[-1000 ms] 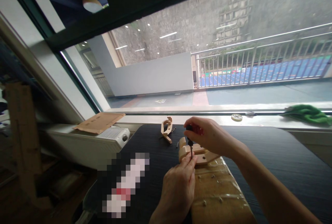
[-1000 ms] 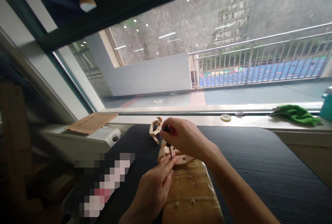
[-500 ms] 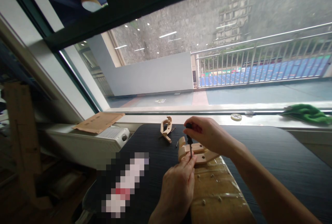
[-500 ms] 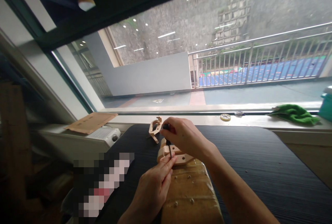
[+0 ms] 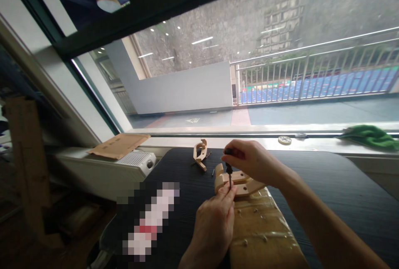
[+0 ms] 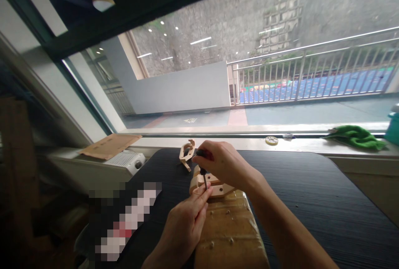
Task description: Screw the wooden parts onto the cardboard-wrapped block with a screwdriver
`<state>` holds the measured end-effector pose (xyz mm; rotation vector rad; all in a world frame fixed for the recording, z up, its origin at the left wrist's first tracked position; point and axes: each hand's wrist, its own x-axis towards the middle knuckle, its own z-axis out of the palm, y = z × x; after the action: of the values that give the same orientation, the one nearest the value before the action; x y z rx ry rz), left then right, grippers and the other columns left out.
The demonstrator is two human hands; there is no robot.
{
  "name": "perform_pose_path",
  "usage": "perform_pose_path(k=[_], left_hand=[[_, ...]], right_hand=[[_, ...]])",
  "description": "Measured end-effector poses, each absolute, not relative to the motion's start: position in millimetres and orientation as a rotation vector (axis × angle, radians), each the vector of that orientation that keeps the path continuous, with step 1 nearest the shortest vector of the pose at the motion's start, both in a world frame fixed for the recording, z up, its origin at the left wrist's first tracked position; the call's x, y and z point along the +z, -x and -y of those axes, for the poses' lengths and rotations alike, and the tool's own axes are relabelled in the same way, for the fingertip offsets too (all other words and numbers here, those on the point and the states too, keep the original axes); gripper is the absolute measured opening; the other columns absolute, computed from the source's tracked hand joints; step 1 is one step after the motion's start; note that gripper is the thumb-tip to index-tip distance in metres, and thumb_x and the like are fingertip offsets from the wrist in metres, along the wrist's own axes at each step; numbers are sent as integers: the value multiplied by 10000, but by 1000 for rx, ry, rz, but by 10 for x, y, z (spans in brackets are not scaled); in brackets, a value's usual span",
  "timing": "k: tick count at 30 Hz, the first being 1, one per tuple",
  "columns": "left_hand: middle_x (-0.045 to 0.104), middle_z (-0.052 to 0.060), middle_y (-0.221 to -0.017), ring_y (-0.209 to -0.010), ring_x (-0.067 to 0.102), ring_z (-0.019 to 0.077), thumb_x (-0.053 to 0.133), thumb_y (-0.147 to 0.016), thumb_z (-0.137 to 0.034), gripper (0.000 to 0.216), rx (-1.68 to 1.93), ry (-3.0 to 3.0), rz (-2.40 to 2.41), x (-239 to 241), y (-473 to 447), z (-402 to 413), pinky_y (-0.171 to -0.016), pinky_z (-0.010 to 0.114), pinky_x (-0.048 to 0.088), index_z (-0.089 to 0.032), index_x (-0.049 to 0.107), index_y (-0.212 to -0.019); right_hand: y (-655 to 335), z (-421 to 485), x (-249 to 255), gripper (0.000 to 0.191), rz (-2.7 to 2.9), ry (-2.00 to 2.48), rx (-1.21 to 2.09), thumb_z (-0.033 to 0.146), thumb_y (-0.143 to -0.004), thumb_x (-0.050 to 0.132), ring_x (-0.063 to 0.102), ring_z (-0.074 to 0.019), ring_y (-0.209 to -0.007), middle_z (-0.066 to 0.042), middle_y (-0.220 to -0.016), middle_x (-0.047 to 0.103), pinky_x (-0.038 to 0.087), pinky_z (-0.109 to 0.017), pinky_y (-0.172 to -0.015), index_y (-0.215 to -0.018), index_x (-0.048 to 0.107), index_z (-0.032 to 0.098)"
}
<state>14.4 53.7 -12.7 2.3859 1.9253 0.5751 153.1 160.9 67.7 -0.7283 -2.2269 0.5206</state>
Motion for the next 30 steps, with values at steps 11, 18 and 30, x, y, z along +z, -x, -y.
perform_pose_path(k=[11,18,30], left_hand=[[464,37,-1384,-1134,567,177,381,-839,-90,494,558,-2383,-1931,-121,-148,-535,-974,331,455,-201,469,-1312],[490,33,-1364,-1164,542,160,380,-840,-86,494,607,-2381,-1917,-145,-135,-520,-990,318,440,-203,468,-1311],[508,34,-1348,-1144,560,177,382,-836,-83,487,608,-2383,-1923,-154,-138,-535,-982,341,451,-199,488,-1297]], right_hand=[[-1553,-1539,729,176,2293,617,523,287,-837,538,500,-89,-631,28,-736,614,369,-219,-604,-969,637,225],[-1517,-1584,687,186,2270,695,477,353,-846,533,424,-83,-539,38,-613,527,321,-221,-524,-864,621,190],[-1582,-1528,765,185,2283,569,567,281,-859,509,498,-90,-640,6,-748,620,370,-217,-596,-928,650,182]])
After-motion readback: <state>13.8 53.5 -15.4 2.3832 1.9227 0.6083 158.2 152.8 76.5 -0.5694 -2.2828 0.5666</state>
